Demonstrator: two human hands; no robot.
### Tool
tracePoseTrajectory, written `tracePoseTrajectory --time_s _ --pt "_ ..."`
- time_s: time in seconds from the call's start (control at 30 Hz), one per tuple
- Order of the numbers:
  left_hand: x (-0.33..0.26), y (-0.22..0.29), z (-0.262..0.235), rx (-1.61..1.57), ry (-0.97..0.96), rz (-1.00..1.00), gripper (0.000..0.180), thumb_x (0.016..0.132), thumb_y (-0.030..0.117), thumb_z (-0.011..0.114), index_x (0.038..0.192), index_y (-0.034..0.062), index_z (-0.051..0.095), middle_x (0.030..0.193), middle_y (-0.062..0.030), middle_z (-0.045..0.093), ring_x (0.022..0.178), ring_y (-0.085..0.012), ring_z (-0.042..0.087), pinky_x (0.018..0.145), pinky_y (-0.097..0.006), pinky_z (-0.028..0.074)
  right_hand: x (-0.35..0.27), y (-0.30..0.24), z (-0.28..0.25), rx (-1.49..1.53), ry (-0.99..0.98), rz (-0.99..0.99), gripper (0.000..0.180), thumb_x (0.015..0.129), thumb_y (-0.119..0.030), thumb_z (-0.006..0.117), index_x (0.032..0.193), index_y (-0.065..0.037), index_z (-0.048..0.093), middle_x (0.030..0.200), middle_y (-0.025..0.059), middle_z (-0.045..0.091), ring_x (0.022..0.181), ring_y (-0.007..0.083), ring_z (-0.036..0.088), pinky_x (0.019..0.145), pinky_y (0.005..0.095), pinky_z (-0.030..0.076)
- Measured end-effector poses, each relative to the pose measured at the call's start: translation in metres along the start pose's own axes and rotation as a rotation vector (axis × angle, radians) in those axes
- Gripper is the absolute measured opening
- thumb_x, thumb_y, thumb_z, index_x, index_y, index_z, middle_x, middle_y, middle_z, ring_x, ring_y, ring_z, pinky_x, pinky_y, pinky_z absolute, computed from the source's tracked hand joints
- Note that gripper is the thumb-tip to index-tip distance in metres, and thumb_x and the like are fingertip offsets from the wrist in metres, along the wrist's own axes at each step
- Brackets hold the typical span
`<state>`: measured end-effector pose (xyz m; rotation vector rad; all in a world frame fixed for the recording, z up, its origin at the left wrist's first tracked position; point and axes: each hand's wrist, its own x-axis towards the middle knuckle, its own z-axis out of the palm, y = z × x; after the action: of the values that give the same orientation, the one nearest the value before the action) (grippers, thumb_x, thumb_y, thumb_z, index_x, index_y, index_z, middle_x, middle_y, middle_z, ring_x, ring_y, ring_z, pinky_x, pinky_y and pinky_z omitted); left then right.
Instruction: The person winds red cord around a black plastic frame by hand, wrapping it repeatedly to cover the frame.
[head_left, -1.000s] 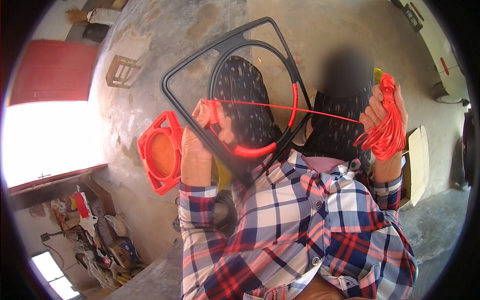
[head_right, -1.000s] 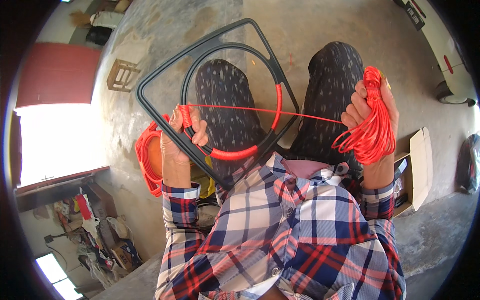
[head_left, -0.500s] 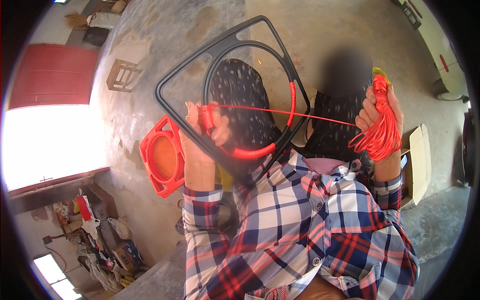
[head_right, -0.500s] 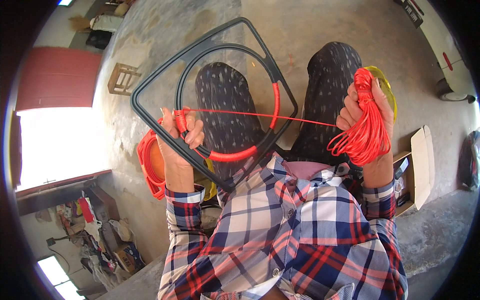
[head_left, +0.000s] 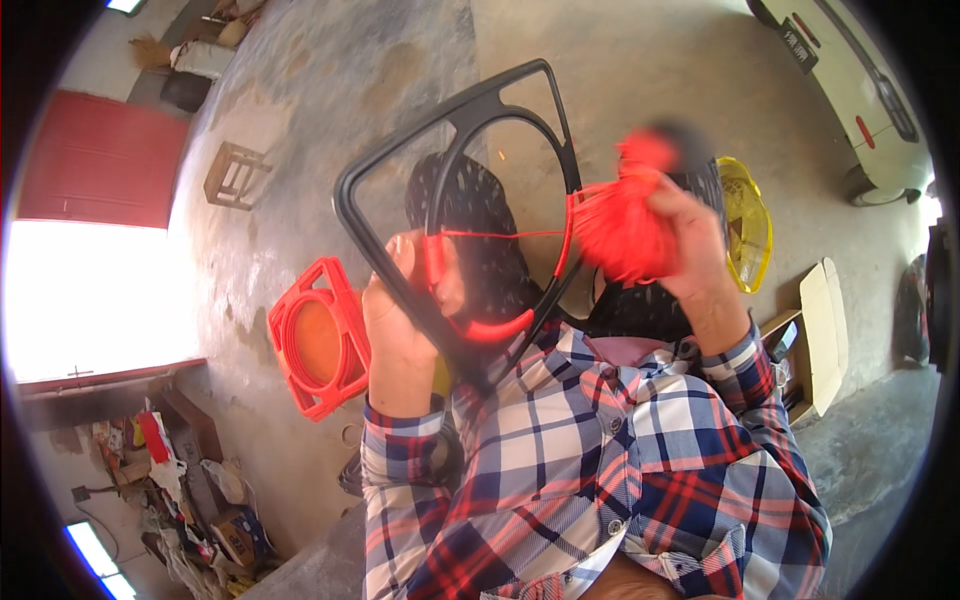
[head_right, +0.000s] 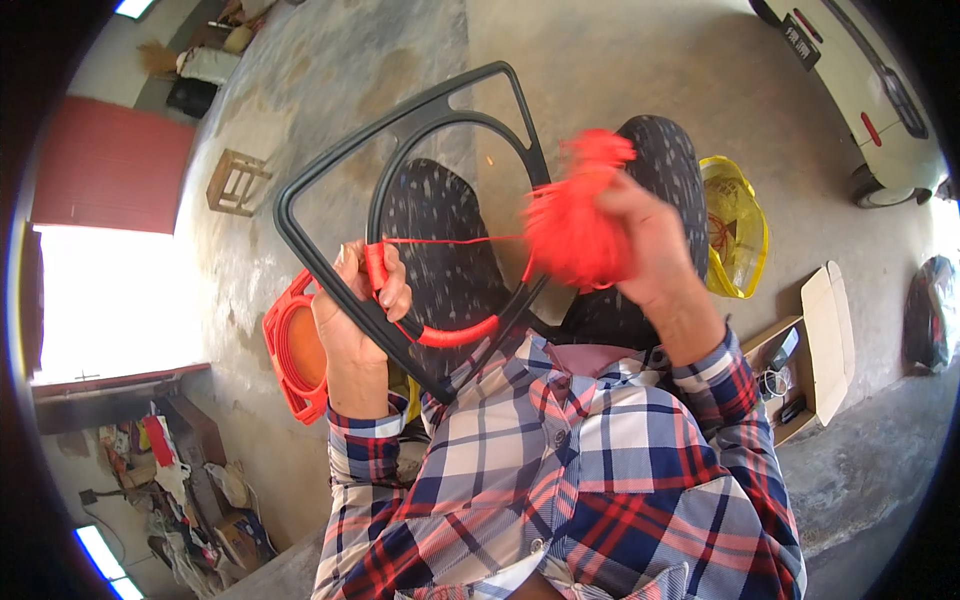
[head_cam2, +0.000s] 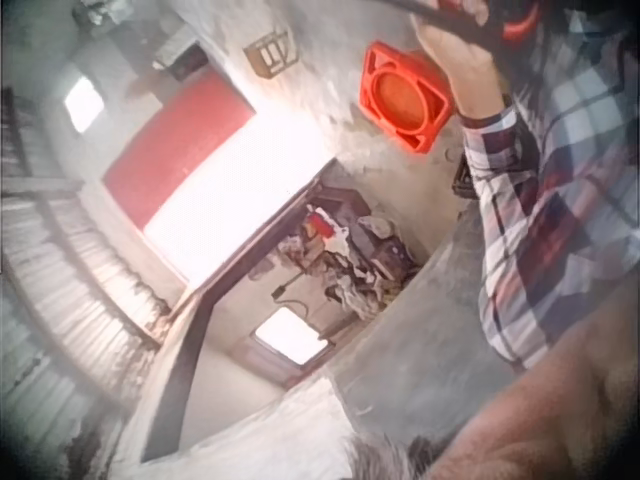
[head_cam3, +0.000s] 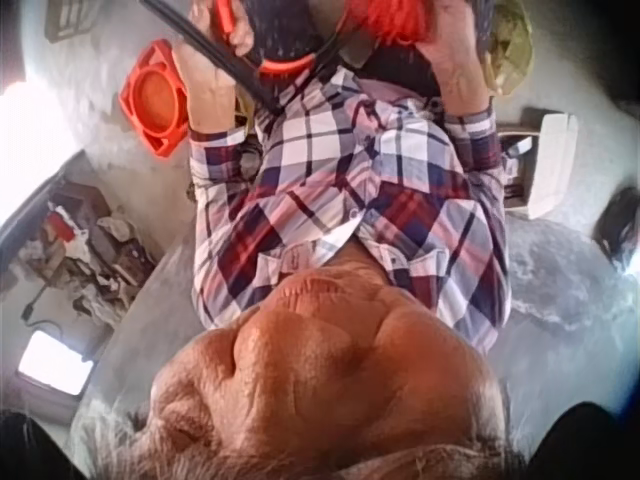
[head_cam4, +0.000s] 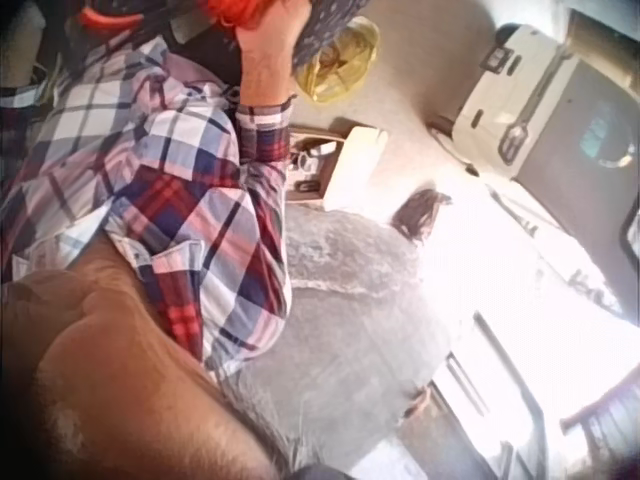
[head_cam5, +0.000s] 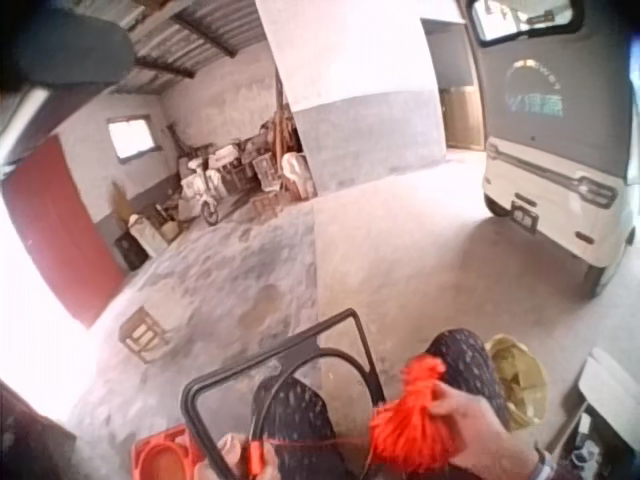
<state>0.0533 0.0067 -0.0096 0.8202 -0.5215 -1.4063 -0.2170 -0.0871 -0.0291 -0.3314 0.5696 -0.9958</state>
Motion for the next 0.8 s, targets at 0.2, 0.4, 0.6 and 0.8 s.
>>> tracePoseTrajectory --time_s 0.2,0.4,0.6,0.8 --pt "-0.009 -0.028 0.041 -0.177 0.066 -0.075 0.043 0.093 0.046 0.048 0.104 0.0068 0.062 0.097 -0.0134 0.066 0.057 -0.0202 0.054 0.047 -0.029 0.039 0.008 0.019 0.053 -0.523 -0.506 0.022 0.038 0.084 -0.010 0.070 0.117 -0.001 0.054 0.085 0.0028 0.063 0.075 0.0062 0.057 0.067 0.0211 0.045" --pt "-0.003 -0.033 0.032 -0.154 -0.228 -0.017 0.027 0.095 0.022 0.058 0.116 0.0049 0.062 0.101 -0.0083 0.066 0.083 -0.0178 0.065 0.064 -0.028 0.054 0.014 0.031 0.063 -0.730 -0.463 -0.219 0.021 0.085 -0.009 0.071 0.100 -0.003 0.057 0.087 0.0006 0.065 0.078 0.0043 0.058 0.069 0.0200 0.047" --pt "-0.016 -0.023 0.056 -0.056 0.140 -0.008 0.030 0.086 0.028 0.064 0.109 0.0079 0.061 0.098 -0.0076 0.066 0.069 -0.0172 0.064 0.043 -0.029 0.044 0.004 0.025 0.082 -0.667 -0.466 -0.299 0.015 0.085 -0.006 0.070 0.096 -0.001 0.062 0.088 0.0011 0.066 0.080 0.0046 0.059 0.071 0.0195 0.048" --pt "-0.021 -0.015 0.023 -0.469 -0.120 -0.138 0.068 0.082 0.043 0.065 0.129 -0.0032 0.049 0.119 -0.0241 0.059 0.107 -0.0362 0.060 0.095 -0.051 0.048 0.047 0.042 0.038 -0.051 -0.696 0.159 0.024 0.093 -0.022 0.058 0.102 0.000 0.064 0.092 0.0079 0.067 0.083 0.0162 0.064 0.081 0.0310 0.050"
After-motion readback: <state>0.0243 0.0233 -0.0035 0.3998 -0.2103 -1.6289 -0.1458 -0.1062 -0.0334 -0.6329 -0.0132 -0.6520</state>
